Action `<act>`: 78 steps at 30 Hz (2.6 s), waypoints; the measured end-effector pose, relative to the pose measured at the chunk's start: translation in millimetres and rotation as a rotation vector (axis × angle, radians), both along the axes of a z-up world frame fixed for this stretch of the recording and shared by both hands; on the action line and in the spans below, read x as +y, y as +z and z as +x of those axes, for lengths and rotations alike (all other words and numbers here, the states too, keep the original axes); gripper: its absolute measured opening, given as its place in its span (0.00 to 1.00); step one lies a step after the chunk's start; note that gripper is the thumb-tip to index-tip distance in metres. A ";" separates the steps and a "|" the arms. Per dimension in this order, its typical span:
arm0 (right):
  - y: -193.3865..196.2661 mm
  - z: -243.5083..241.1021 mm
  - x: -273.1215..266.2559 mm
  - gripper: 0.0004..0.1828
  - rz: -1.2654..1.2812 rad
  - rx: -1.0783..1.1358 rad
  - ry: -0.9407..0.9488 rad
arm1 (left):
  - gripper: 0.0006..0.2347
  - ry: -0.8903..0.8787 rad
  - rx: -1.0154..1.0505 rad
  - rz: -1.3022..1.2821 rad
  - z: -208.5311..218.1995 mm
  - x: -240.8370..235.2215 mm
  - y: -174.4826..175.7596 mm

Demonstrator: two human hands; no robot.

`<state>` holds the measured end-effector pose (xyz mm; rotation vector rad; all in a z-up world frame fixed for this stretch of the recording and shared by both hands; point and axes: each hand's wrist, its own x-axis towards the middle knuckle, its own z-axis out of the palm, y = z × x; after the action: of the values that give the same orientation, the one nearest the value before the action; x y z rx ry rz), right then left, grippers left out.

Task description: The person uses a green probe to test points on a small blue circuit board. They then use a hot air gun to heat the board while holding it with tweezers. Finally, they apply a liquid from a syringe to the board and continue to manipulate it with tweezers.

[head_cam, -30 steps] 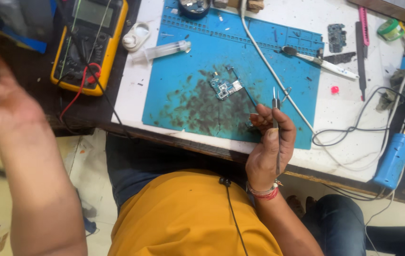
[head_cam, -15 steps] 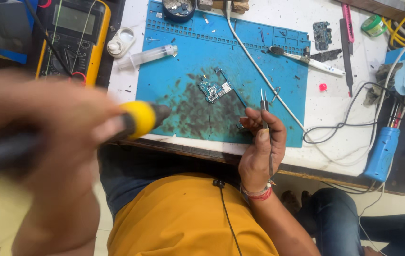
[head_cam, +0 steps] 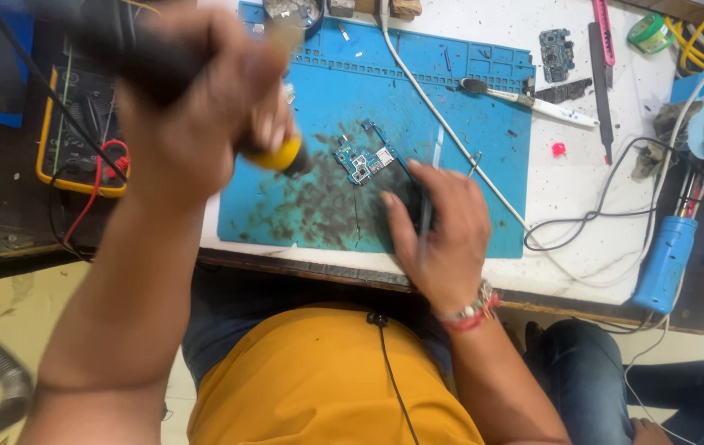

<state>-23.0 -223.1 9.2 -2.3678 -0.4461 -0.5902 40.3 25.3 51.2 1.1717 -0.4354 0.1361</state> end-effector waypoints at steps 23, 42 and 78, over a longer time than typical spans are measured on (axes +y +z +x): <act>-5.5 27.0 15.3 0.11 0.379 0.169 -0.031 | 0.12 -0.217 0.337 -0.337 69.9 8.4 -31.3; -15.3 12.0 17.3 0.13 0.391 0.346 -0.038 | 0.09 -0.155 0.229 -0.307 70.4 5.4 -35.1; -8.9 22.4 25.3 0.11 0.292 0.208 0.092 | 0.13 -0.157 0.278 -0.257 62.4 3.6 -11.8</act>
<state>-0.6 -197.7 0.3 -2.0905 -0.3471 -0.3358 102.7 28.9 39.3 0.8837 -0.2538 -0.1039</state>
